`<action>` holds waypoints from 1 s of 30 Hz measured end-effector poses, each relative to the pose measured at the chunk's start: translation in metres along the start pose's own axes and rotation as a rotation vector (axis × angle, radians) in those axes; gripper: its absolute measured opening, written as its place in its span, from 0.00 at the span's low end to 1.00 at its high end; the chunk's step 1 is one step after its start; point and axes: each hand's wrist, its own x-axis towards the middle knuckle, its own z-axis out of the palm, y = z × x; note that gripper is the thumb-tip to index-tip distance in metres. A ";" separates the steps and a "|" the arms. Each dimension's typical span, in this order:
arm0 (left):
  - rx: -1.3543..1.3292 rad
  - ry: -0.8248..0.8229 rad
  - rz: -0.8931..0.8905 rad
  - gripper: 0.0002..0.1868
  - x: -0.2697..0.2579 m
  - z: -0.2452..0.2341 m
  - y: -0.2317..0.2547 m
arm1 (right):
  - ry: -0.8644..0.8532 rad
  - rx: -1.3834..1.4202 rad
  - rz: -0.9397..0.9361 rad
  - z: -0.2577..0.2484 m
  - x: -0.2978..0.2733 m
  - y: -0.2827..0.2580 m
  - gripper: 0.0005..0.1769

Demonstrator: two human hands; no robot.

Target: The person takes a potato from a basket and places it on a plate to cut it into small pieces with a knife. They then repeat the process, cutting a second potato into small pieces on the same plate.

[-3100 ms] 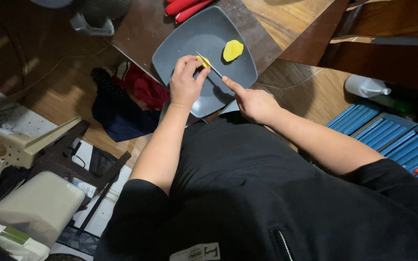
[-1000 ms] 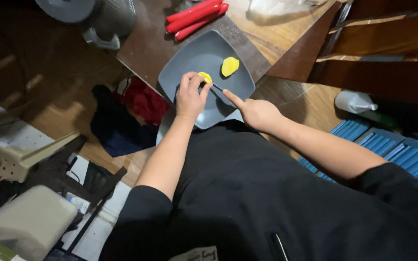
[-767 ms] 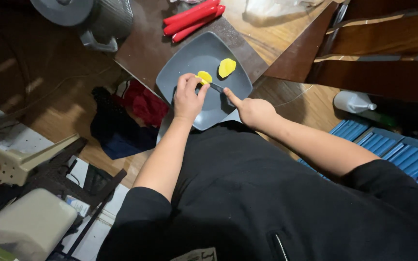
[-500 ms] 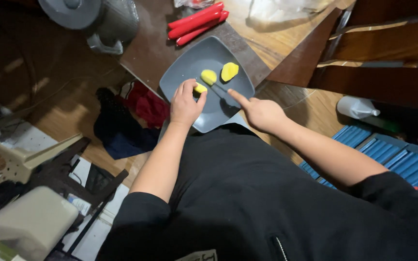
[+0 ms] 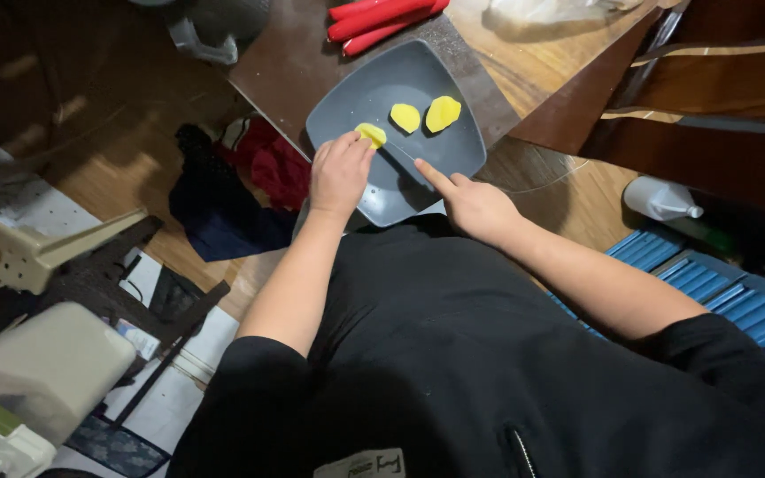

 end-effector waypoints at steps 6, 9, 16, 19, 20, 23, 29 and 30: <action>-0.006 0.030 0.060 0.10 0.000 0.001 -0.006 | -0.008 -0.078 -0.030 0.000 0.007 -0.002 0.46; 0.073 0.064 0.041 0.10 -0.002 -0.002 -0.002 | 0.005 -0.079 -0.061 -0.002 0.009 -0.002 0.47; 0.088 0.085 0.056 0.10 0.000 -0.006 0.002 | 0.013 -0.223 -0.108 -0.015 0.019 0.006 0.43; 0.095 0.079 0.050 0.10 0.001 -0.005 0.001 | -0.028 -0.263 -0.110 -0.020 0.024 0.012 0.43; 0.101 0.082 0.053 0.10 0.001 -0.005 0.000 | -0.038 -0.265 -0.112 -0.020 0.026 0.013 0.43; 0.097 0.080 0.046 0.09 -0.001 -0.002 0.000 | -0.047 -0.279 -0.110 -0.019 0.026 0.015 0.43; 0.083 0.108 0.050 0.08 -0.001 0.000 0.000 | -0.093 -0.275 -0.067 -0.018 0.031 0.018 0.42; 0.084 0.118 0.049 0.08 0.001 0.000 0.000 | -0.114 -0.273 -0.043 -0.018 0.034 0.018 0.42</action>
